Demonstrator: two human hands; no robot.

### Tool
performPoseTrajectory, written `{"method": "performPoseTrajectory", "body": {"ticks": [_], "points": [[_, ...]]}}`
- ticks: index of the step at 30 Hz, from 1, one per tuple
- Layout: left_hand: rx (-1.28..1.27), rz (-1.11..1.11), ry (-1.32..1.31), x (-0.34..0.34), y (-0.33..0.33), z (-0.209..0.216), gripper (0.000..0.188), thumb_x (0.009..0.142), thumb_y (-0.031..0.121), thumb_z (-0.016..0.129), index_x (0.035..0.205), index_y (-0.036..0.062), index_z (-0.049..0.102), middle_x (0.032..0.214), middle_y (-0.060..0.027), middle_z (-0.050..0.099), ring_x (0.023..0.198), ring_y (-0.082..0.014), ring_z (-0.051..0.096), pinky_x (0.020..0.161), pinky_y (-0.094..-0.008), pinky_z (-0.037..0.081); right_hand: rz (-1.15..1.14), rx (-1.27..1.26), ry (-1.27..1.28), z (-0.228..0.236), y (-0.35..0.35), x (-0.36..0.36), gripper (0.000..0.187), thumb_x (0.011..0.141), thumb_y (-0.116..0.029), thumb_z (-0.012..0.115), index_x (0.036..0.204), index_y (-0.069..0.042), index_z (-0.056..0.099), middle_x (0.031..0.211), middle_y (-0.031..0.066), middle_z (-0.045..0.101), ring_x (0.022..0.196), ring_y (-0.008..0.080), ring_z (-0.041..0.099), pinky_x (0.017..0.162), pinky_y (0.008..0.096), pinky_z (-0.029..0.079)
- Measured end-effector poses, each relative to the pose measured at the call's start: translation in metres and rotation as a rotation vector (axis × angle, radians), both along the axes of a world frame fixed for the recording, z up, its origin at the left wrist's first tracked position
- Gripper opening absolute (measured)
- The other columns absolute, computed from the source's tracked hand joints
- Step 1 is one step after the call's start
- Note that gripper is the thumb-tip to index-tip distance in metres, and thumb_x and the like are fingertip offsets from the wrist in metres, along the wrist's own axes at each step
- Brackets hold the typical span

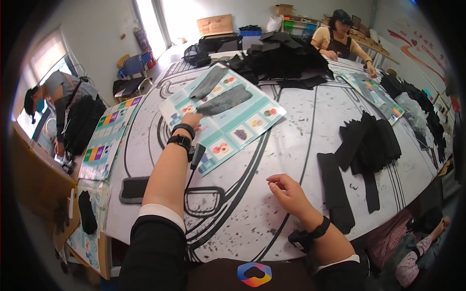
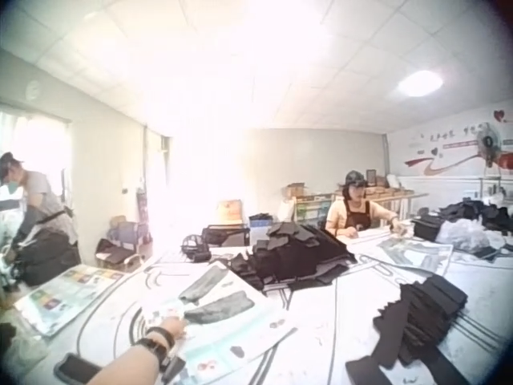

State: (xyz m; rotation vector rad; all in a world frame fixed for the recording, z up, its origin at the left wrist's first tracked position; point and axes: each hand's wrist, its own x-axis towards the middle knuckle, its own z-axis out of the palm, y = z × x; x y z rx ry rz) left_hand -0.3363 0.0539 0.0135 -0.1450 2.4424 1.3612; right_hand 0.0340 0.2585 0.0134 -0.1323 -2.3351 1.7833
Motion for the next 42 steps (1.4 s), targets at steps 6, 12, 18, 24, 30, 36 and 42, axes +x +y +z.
{"method": "performPoseTrajectory", "body": {"ticks": [6, 12, 18, 24, 30, 36, 42], "points": [[-0.112, 0.042, 0.116, -0.029, 0.006, -0.023, 0.034, 0.082, 0.026, 0.059, 0.102, -0.0010, 0.063, 0.084, -0.0120, 0.065, 0.064, -0.0187, 0.063, 0.049, -0.0301, 0.046, -0.030, -0.024, 0.054, -0.002, 0.014, 0.003, 0.023, 0.089, -0.015, 0.055, 0.104, 0.001, 0.060, 0.095, 0.0130, 0.061, 0.085, 0.0208, 0.060, 0.076, 0.0310, 0.048], [0.350, 0.101, 0.269, -0.041, 0.035, -0.008, 0.022, 0.084, 0.026, 0.062, 0.095, 0.0065, 0.058, 0.080, -0.0031, 0.062, 0.063, -0.0140, 0.057, 0.051, -0.0267, 0.041, 0.043, 0.157, 0.116, 0.003, 0.010, 0.010, 0.019, 0.088, -0.015, 0.055, 0.099, 0.000, 0.061, 0.092, 0.0150, 0.060, 0.087, 0.0280, 0.059, 0.078, 0.0342, 0.047], [0.896, -0.097, 0.239, 0.036, 0.056, 0.076, 0.014, 0.089, 0.021, 0.059, 0.096, 0.0081, 0.058, 0.096, -0.0038, 0.064, 0.093, -0.0167, 0.061, 0.083, -0.0324, 0.047, 0.007, -0.043, 0.023, -0.001, 0.005, 0.010, 0.018, 0.090, -0.014, 0.054, 0.099, 0.000, 0.060, 0.094, 0.0139, 0.061, 0.086, 0.0225, 0.060, 0.081, 0.0312, 0.047], [1.028, -0.304, 0.089, 0.159, 0.006, 0.101, 0.017, 0.093, 0.015, 0.053, 0.105, 0.0032, 0.055, 0.101, -0.0077, 0.063, 0.098, -0.0206, 0.060, 0.092, -0.0372, 0.046, -0.012, -0.662, -0.162, -0.010, 0.006, 0.005, 0.031, 0.094, -0.016, 0.051, 0.120, -0.001, 0.046, 0.116, 0.0094, 0.052, 0.103, 0.0190, 0.053, 0.090, 0.0300, 0.043], [1.062, -0.184, -0.150, 0.286, -0.093, 0.069, 0.030, 0.095, 0.019, 0.046, 0.118, -0.0001, 0.049, 0.117, -0.0114, 0.059, 0.107, -0.0225, 0.058, 0.095, -0.0412, 0.044, 0.091, 0.010, 0.018, 0.000, -0.010, 0.012, 0.036, 0.095, -0.018, 0.049, 0.126, -0.001, 0.042, 0.124, 0.0110, 0.048, 0.109, 0.0201, 0.051, 0.096, 0.0318, 0.041], [1.344, -0.395, -0.154, 0.325, -0.101, 0.067, 0.037, 0.092, 0.019, 0.051, 0.123, 0.0010, 0.046, 0.125, -0.0147, 0.053, 0.117, -0.0262, 0.051, 0.100, -0.0446, 0.039, 0.261, -0.780, -0.390, -0.006, -0.045, 0.010, 0.050, 0.096, -0.032, 0.045, 0.134, 0.001, 0.037, 0.128, 0.0133, 0.046, 0.117, 0.0220, 0.048, 0.101, 0.0350, 0.039], [1.693, -0.412, -0.277, 0.354, -0.085, 0.078, 0.046, 0.089, 0.020, 0.052, 0.130, -0.0002, 0.041, 0.132, -0.0188, 0.046, 0.124, -0.0298, 0.045, 0.102, -0.0461, 0.038, 0.600, -1.398, -0.454, 0.011, -0.056, 0.039, 0.070, 0.094, -0.057, 0.029, 0.136, -0.002, 0.036, 0.127, 0.0129, 0.048, 0.113, 0.0254, 0.051, 0.100, 0.0410, 0.039]]}}
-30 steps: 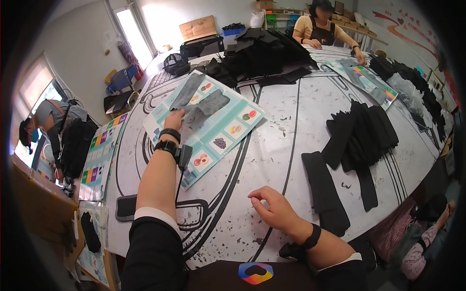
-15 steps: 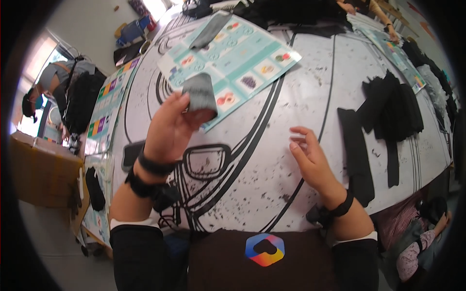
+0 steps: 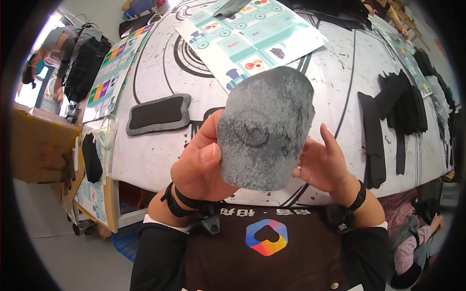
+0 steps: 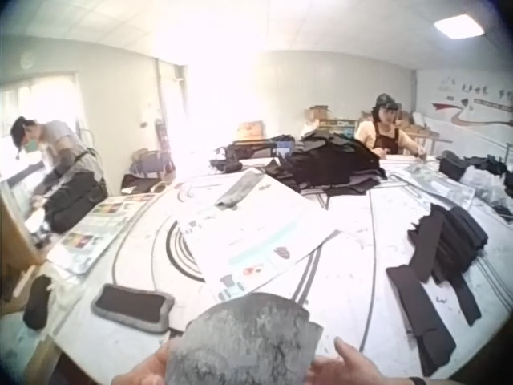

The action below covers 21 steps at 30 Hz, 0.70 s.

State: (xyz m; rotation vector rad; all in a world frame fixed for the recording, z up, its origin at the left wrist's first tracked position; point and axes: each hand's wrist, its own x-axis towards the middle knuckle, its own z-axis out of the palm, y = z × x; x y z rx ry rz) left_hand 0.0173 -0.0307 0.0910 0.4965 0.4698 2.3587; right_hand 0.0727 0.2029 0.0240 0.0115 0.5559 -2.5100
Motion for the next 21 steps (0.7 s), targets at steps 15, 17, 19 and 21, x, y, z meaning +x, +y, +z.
{"method": "performPoseTrajectory", "body": {"ticks": [15, 17, 19, 21], "points": [[-1.239, 0.263, 0.704, -0.003, -0.041, -0.071, 0.020, 0.083, 0.013, 0.065, 0.094, 0.0003, 0.054, 0.087, -0.0056, 0.058, 0.079, -0.0142, 0.054, 0.073, -0.0283, 0.045, -0.594, 1.082, -0.052, -0.014, 0.024, 0.047, 0.050, 0.082, -0.005, 0.064, 0.124, -0.005, 0.038, 0.102, 0.0067, 0.053, 0.083, 0.0121, 0.056, 0.072, 0.0238, 0.046], [-1.432, 0.273, 0.787, 0.002, -0.045, -0.071, 0.021, 0.082, 0.012, 0.066, 0.095, 0.0001, 0.055, 0.084, -0.0065, 0.057, 0.075, -0.0153, 0.054, 0.070, -0.0281, 0.046, -0.489, 1.441, 0.111, -0.012, 0.021, 0.048, 0.056, 0.081, -0.005, 0.065, 0.129, -0.006, 0.036, 0.101, 0.0067, 0.053, 0.063, 0.0098, 0.054, 0.056, 0.0202, 0.044], [-1.619, 0.347, 0.879, 0.006, -0.044, -0.071, 0.024, 0.079, 0.010, 0.067, 0.098, 0.0007, 0.056, 0.082, -0.0085, 0.056, 0.071, -0.0182, 0.053, 0.065, -0.0282, 0.046, -0.479, 1.601, 0.186, -0.010, 0.014, 0.047, 0.056, 0.082, -0.005, 0.064, 0.130, -0.006, 0.036, 0.101, 0.0075, 0.053, 0.064, 0.0093, 0.054, 0.055, 0.0203, 0.044], [-1.620, 0.390, 0.879, 0.011, -0.044, -0.072, 0.024, 0.078, 0.009, 0.067, 0.099, 0.0012, 0.056, 0.084, -0.0086, 0.057, 0.071, -0.0178, 0.054, 0.065, -0.0282, 0.046, -0.462, 1.760, 0.279, -0.010, 0.012, 0.046, 0.056, 0.083, -0.005, 0.063, 0.132, -0.006, 0.036, 0.101, 0.0083, 0.054, 0.066, 0.0088, 0.055, 0.055, 0.0203, 0.045]]}}
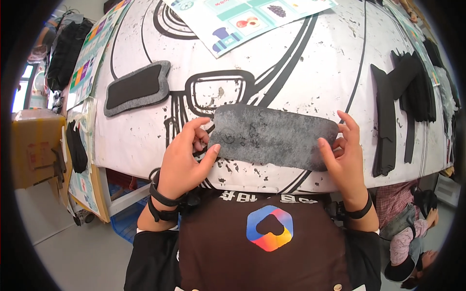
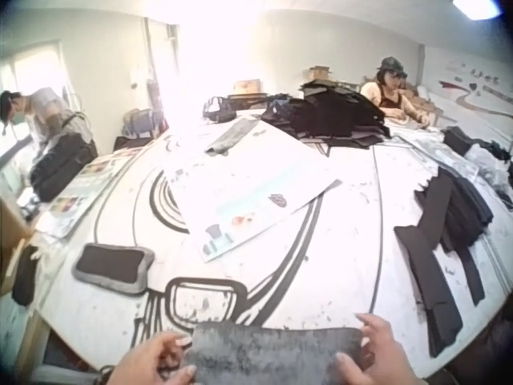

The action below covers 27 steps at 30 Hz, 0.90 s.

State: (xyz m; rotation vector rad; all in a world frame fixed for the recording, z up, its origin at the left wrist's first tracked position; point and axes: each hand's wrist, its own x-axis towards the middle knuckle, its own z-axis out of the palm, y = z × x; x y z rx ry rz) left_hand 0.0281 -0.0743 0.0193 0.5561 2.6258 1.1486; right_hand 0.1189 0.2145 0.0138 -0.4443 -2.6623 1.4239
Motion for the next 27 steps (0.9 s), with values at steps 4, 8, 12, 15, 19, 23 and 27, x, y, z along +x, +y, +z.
{"method": "performPoseTrajectory", "body": {"ticks": [4, 8, 12, 15, 19, 23, 27], "points": [[0.028, -0.012, 0.134, 0.005, -0.002, -0.005, 0.025, 0.077, 0.005, 0.067, 0.100, 0.0022, 0.056, 0.091, -0.0102, 0.057, 0.071, -0.0200, 0.056, 0.064, -0.0299, 0.047, -0.095, -0.098, 0.059, -0.004, 0.009, 0.000, 0.047, 0.087, -0.005, 0.057, 0.130, -0.004, 0.039, 0.095, 0.0085, 0.057, 0.067, 0.0096, 0.056, 0.055, 0.0206, 0.047], [0.067, -0.040, 0.214, 0.004, -0.007, -0.013, 0.018, 0.077, 0.002, 0.066, 0.092, 0.0020, 0.057, 0.093, -0.0113, 0.057, 0.072, -0.0234, 0.057, 0.063, -0.0307, 0.048, -0.129, -0.190, 0.012, -0.010, 0.017, 0.001, 0.038, 0.089, -0.003, 0.055, 0.124, -0.001, 0.043, 0.086, 0.0074, 0.058, 0.067, 0.0101, 0.057, 0.056, 0.0211, 0.048], [0.100, -0.002, 0.193, 0.005, -0.012, -0.012, 0.014, 0.076, 0.000, 0.065, 0.086, 0.0019, 0.055, 0.090, -0.0101, 0.056, 0.070, -0.0225, 0.057, 0.061, -0.0296, 0.047, -0.137, -0.193, -0.007, -0.012, 0.012, 0.000, 0.033, 0.087, -0.001, 0.057, 0.117, -0.001, 0.045, 0.085, 0.0073, 0.058, 0.066, 0.0092, 0.056, 0.055, 0.0209, 0.047], [0.136, 0.031, 0.148, 0.004, -0.013, -0.013, 0.014, 0.076, -0.001, 0.065, 0.085, 0.0022, 0.054, 0.086, -0.0087, 0.054, 0.068, -0.0214, 0.057, 0.061, -0.0295, 0.047, -0.148, -0.196, -0.009, -0.012, 0.010, 0.001, 0.027, 0.085, 0.002, 0.058, 0.109, -0.002, 0.046, 0.083, 0.0067, 0.058, 0.065, 0.0090, 0.055, 0.054, 0.0202, 0.046], [0.131, 0.057, 0.143, 0.006, -0.016, -0.015, 0.013, 0.076, 0.000, 0.063, 0.085, 0.0028, 0.055, 0.085, -0.0086, 0.052, 0.068, -0.0218, 0.056, 0.061, -0.0304, 0.046, -0.192, -0.209, -0.020, -0.010, 0.003, 0.000, 0.022, 0.084, 0.003, 0.060, 0.100, -0.004, 0.046, 0.081, 0.0049, 0.056, 0.067, 0.0082, 0.055, 0.054, 0.0194, 0.046], [0.134, 0.037, 0.167, 0.006, -0.016, -0.018, 0.013, 0.074, 0.000, 0.063, 0.085, 0.0037, 0.055, 0.084, -0.0085, 0.051, 0.073, -0.0243, 0.056, 0.063, -0.0323, 0.045, -0.237, -0.216, -0.031, -0.008, 0.003, -0.001, 0.018, 0.084, 0.004, 0.060, 0.094, -0.004, 0.047, 0.080, 0.0042, 0.056, 0.065, 0.0079, 0.054, 0.054, 0.0191, 0.045], [0.122, 0.014, 0.207, 0.005, -0.015, -0.020, 0.013, 0.072, -0.001, 0.064, 0.081, 0.0043, 0.056, 0.081, -0.0079, 0.052, 0.073, -0.0251, 0.055, 0.064, -0.0328, 0.045, -0.200, -0.218, -0.009, -0.013, 0.011, -0.001, 0.018, 0.084, 0.003, 0.061, 0.092, -0.005, 0.047, 0.079, 0.0032, 0.056, 0.063, 0.0069, 0.054, 0.052, 0.0177, 0.044]]}}
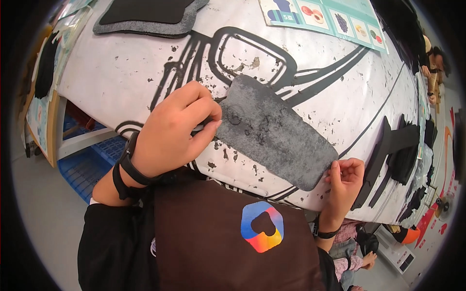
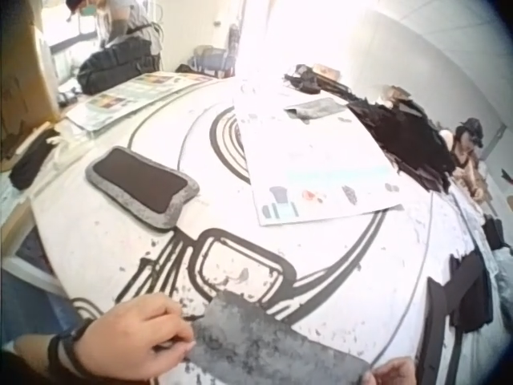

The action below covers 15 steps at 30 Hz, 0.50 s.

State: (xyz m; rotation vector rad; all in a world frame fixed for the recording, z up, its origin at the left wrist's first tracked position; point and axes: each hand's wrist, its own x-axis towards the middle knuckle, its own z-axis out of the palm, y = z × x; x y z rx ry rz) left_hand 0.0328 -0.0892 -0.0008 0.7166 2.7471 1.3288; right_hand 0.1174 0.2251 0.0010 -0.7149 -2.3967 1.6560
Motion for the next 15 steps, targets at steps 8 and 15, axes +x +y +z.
{"method": "performPoseTrajectory", "body": {"ticks": [8, 15], "points": [[-0.044, -0.054, 0.044, -0.0016, -0.0009, 0.0003, 0.012, 0.069, -0.002, 0.065, 0.077, 0.0044, 0.058, 0.075, -0.0069, 0.054, 0.071, -0.0251, 0.053, 0.064, -0.0332, 0.043, -0.032, -0.013, -0.016, -0.0004, -0.0001, -0.0009, 0.016, 0.084, 0.004, 0.060, 0.088, -0.004, 0.047, 0.076, 0.0040, 0.056, 0.061, 0.0076, 0.055, 0.052, 0.0188, 0.044], [-0.020, -0.117, 0.061, -0.0012, -0.0069, 0.0000, 0.011, 0.070, -0.004, 0.064, 0.079, 0.0023, 0.062, 0.078, -0.0091, 0.058, 0.074, -0.0252, 0.054, 0.066, -0.0323, 0.043, -0.034, 0.013, -0.050, 0.0041, -0.0036, -0.0012, 0.010, 0.085, 0.003, 0.060, 0.091, -0.001, 0.053, 0.074, 0.0021, 0.056, 0.059, 0.0065, 0.054, 0.052, 0.0178, 0.044]]}}
